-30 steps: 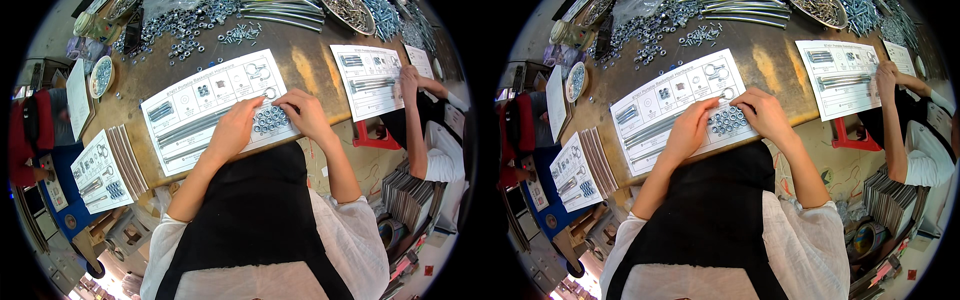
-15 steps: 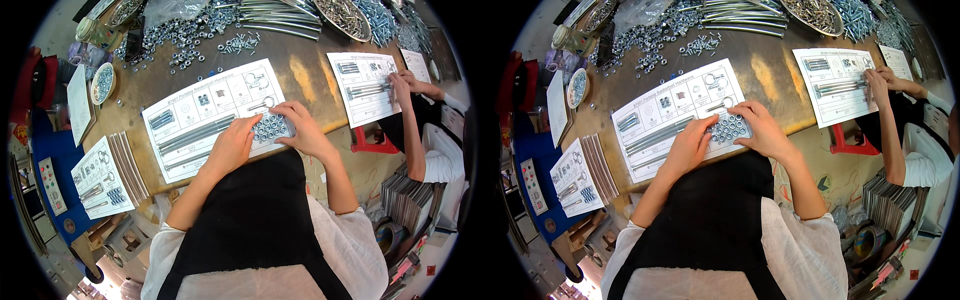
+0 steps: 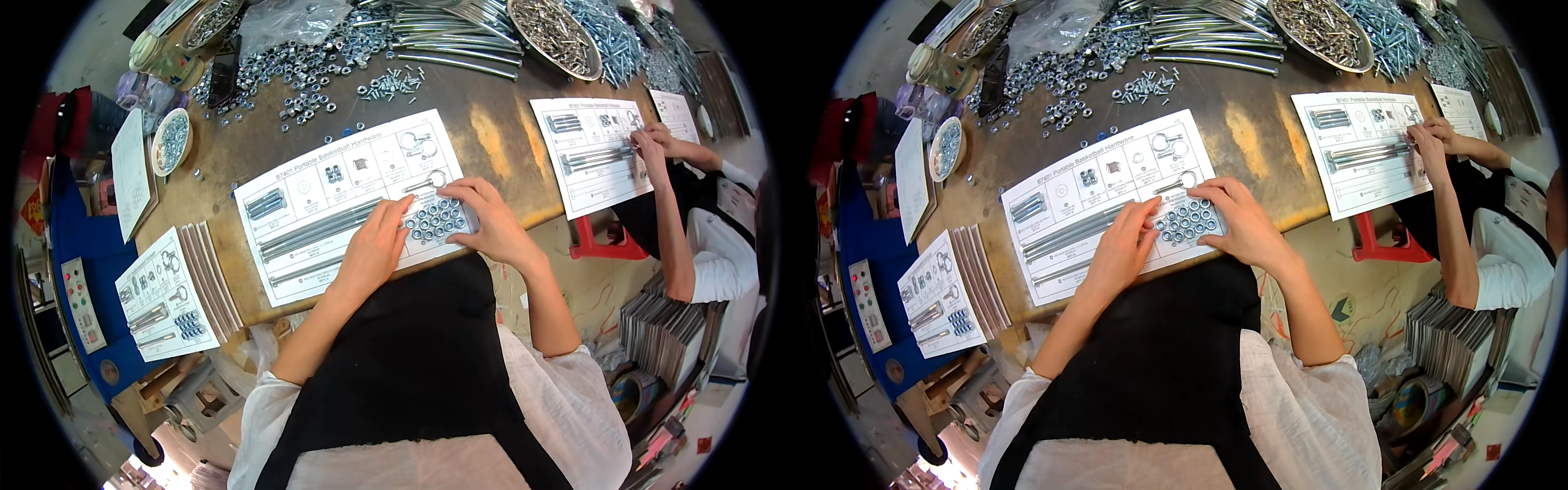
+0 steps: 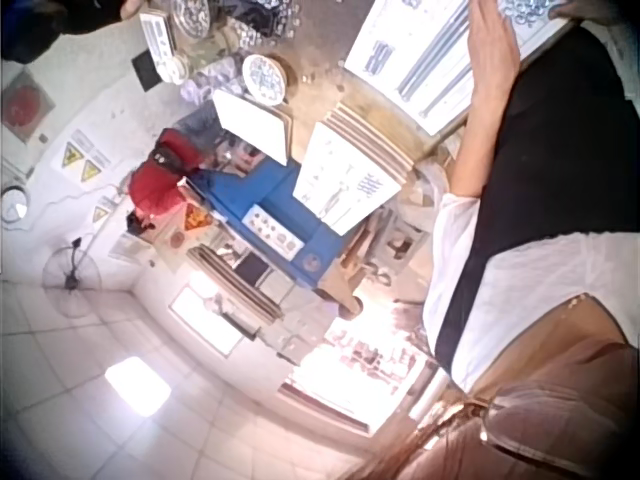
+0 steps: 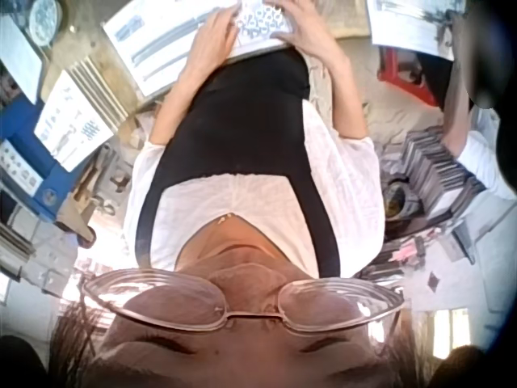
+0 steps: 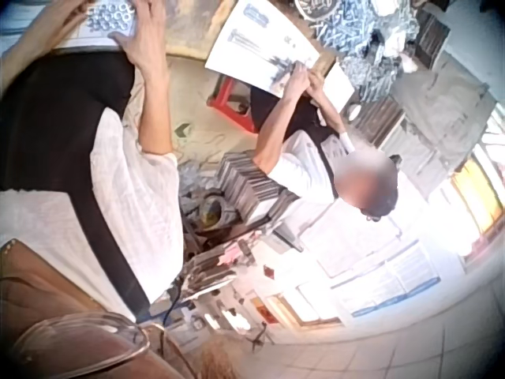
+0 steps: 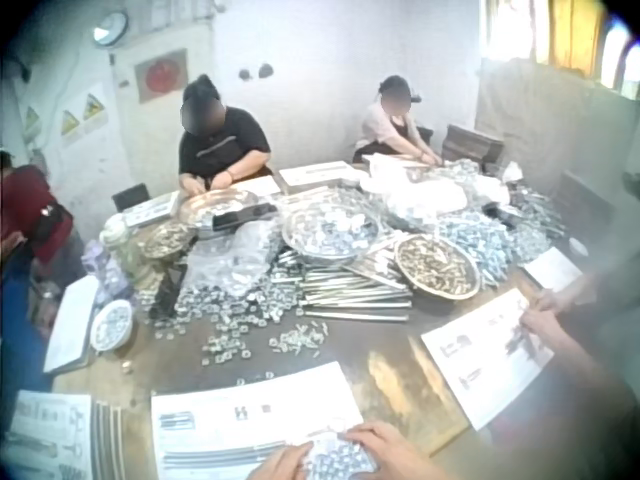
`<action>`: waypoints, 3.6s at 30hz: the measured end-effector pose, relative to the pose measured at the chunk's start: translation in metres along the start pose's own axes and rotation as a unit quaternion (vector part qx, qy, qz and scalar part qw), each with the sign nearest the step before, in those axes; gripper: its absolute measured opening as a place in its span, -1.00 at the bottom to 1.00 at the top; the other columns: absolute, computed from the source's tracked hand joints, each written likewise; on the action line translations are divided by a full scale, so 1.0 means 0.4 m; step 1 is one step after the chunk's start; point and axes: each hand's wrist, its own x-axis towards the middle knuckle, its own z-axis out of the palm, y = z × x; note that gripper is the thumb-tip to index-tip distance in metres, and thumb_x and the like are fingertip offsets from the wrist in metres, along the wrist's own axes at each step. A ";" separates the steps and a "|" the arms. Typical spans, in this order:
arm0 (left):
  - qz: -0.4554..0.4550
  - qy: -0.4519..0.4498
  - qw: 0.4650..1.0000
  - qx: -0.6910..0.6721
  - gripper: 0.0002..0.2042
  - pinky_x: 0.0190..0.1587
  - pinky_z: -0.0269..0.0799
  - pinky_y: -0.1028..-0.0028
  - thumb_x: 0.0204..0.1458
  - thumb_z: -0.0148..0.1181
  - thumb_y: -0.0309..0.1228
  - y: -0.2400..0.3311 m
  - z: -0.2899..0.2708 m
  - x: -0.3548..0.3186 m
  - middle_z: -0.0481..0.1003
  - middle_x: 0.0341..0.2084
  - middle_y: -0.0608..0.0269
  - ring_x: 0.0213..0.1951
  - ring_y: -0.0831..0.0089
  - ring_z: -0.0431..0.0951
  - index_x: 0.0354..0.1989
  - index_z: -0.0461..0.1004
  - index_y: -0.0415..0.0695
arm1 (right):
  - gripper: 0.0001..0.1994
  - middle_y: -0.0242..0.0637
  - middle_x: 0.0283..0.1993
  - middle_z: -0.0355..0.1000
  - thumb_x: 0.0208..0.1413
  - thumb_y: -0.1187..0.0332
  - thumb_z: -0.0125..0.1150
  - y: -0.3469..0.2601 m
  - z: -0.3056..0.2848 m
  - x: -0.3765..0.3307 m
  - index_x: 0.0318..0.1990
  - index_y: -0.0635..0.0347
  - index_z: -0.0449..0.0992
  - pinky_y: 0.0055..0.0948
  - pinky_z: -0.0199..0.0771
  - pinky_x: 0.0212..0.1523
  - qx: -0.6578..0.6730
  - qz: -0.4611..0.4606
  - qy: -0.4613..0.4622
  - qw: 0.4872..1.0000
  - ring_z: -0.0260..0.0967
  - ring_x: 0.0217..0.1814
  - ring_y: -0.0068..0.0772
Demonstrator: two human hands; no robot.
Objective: The person sorts small metal fasteners including nuts, washers, and bolts from a large pile on a workbench and arranges them into designated areas on printed instruction sheets. The person repeatedly picks up fasteners by hand and places them onto the sheets, occasionally adjusting the sheets and moving between different piles of hardware.
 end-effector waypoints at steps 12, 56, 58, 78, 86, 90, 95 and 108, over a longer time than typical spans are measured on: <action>0.010 0.025 1.000 -0.007 -0.71 -0.25 0.49 0.37 0.08 0.26 -0.56 0.004 -0.010 0.019 0.43 -0.23 0.16 -0.29 0.29 0.54 -0.01 0.49 -0.18 | -0.29 -0.26 0.20 0.29 -0.25 0.55 0.53 -0.018 -0.011 0.000 0.18 0.02 0.44 -0.26 0.38 0.27 0.003 0.019 -0.011 1.000 0.27 0.29 -0.13; -0.055 0.239 0.969 0.026 -0.75 -0.24 0.52 0.36 0.04 0.23 -0.39 -0.175 -0.213 0.418 0.63 -0.40 0.08 -0.38 0.29 0.62 -0.11 0.61 -0.17 | -0.80 -0.26 -0.32 0.58 0.00 0.50 0.38 0.055 -0.055 0.410 -0.19 0.24 0.60 -0.52 0.56 -0.21 0.069 0.030 0.227 0.971 0.53 -0.31 -0.55; -0.084 0.231 0.969 0.003 -0.80 -0.29 0.49 0.47 0.15 0.20 -0.40 -0.195 -0.286 0.336 0.62 -0.43 0.20 -0.43 0.51 0.58 -0.11 0.61 -0.18 | -0.77 -0.25 -0.35 0.56 0.00 0.53 0.38 -0.009 -0.041 0.363 -0.15 0.25 0.58 -0.53 0.56 -0.22 0.098 0.021 0.224 0.969 0.51 -0.33 -0.57; 0.050 0.066 0.974 0.211 -0.86 -0.04 0.25 0.31 0.09 0.25 -0.38 -0.174 -0.186 0.157 0.53 -0.30 0.34 -0.17 0.31 0.45 -0.21 0.66 -0.04 | -0.86 -0.10 -0.24 0.50 0.06 0.54 0.21 -0.079 0.206 0.346 -0.20 0.21 0.47 -0.18 0.52 -0.21 -0.025 -0.046 0.171 0.984 0.53 -0.21 -0.03; -0.014 0.124 0.972 0.201 -0.83 -0.18 0.47 0.16 0.12 0.26 -0.30 -0.197 -0.151 0.420 0.55 -0.29 0.15 -0.23 0.10 0.58 -0.28 0.59 -0.15 | -0.92 -0.28 -0.19 0.54 0.05 0.46 0.23 0.038 0.004 0.543 -0.30 0.05 0.59 -0.16 0.55 -0.19 -0.243 -0.115 0.101 0.958 0.54 -0.13 -0.11; -0.041 0.108 0.971 0.207 -0.81 -0.13 0.50 0.16 0.08 0.29 -0.31 -0.210 -0.131 0.448 0.56 -0.27 0.06 -0.19 0.07 0.59 -0.30 0.54 -0.19 | -0.91 -0.29 -0.24 0.55 -0.01 0.42 0.33 0.066 -0.012 0.573 -0.31 0.08 0.59 -0.18 0.55 -0.17 -0.232 -0.109 0.069 0.964 0.55 -0.13 -0.12; -0.066 0.111 0.966 0.226 -0.84 -0.14 0.50 0.15 -0.04 0.26 -0.43 -0.220 -0.123 0.450 0.56 -0.29 0.03 -0.20 0.03 0.58 -0.29 0.53 -0.21 | -0.90 -0.31 -0.28 0.55 0.00 0.37 0.35 0.059 -0.004 0.574 -0.32 0.08 0.58 -0.17 0.55 -0.20 -0.245 -0.123 0.076 0.959 0.56 -0.19 -0.12; -0.009 0.108 0.994 -0.018 -0.49 -0.22 0.39 0.55 -0.06 0.21 -0.61 -0.183 -0.226 0.183 0.47 -0.36 0.44 -0.32 0.59 0.43 0.16 0.46 -0.08 | -0.80 -0.26 -0.29 0.58 0.07 0.41 0.32 0.017 0.004 0.487 -0.18 0.14 0.45 -0.30 0.55 -0.26 -0.047 -0.055 0.190 0.979 0.58 -0.28 -0.23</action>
